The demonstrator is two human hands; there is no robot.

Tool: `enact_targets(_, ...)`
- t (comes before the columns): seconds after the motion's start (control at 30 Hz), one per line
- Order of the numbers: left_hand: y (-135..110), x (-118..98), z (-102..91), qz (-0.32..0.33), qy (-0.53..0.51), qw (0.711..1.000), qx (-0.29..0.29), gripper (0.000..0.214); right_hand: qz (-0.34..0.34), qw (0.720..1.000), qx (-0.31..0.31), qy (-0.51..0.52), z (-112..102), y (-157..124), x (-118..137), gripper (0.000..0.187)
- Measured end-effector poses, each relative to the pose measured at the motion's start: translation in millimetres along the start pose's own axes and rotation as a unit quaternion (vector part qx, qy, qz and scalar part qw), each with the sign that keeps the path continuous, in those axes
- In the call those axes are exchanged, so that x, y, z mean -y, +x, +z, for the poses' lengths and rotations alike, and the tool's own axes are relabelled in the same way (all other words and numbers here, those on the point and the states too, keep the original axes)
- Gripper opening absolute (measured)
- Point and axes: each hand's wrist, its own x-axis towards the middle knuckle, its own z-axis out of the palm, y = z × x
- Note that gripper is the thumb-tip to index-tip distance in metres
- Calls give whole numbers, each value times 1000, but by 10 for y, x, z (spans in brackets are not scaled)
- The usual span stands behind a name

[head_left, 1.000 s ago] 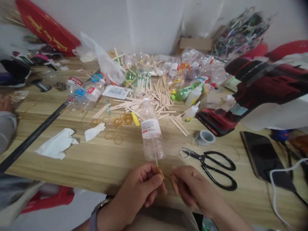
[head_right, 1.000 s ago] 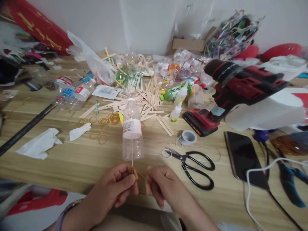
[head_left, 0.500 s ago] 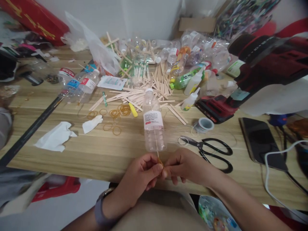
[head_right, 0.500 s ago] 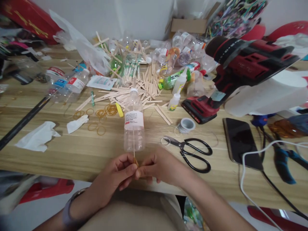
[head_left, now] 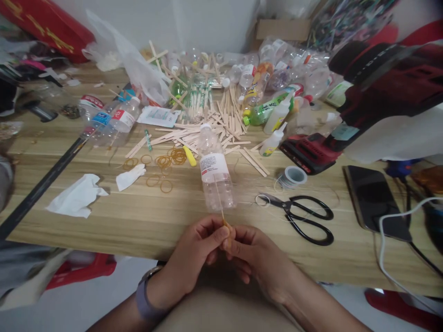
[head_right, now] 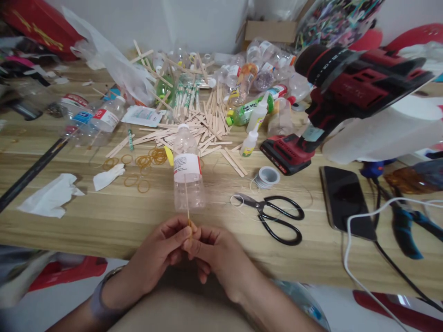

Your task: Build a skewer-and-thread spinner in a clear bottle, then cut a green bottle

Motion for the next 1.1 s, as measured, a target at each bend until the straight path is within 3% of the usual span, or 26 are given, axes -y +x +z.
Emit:
enact_targets(0.13,-37,-6,-19,-3,48,999,2,41,-14,1000,1,15,28,6,-44,45)
enact_targets(0.23,-129,-32,-30,37,160,985,-54,35,-9,998,-25,65,31,8,-50,43)
enact_targets(0.33,-214,-48,-46,153,321,925,-133,21,-2,992,-54,112,39,14,-38,42)
enact_targets(0.4,-236,-51,-57,219,394,881,-146,9,3,991,-57,118,46,22,-27,41)
enact_targets(0.5,-228,-54,-70,240,429,861,-128,14,4,992,-60,111,48,31,-22,40)
enact_targets(0.7,-168,-102,-62,210,405,884,-99,16,-20,993,-61,98,53,18,-65,39)
enact_targets(0.8,-122,-107,-55,166,308,930,-108,15,-36,991,-62,109,69,10,-90,36)
enact_targets(0.93,-72,-71,-75,59,121,986,-96,18,-50,982,-65,167,82,8,-116,29)
enact_targets(1.0,-57,-66,-76,25,74,994,-75,19,-52,977,-56,199,87,9,-127,26)
enact_targets(1.1,-30,-98,-38,7,82,992,-100,22,-50,971,-33,231,99,17,-146,22)
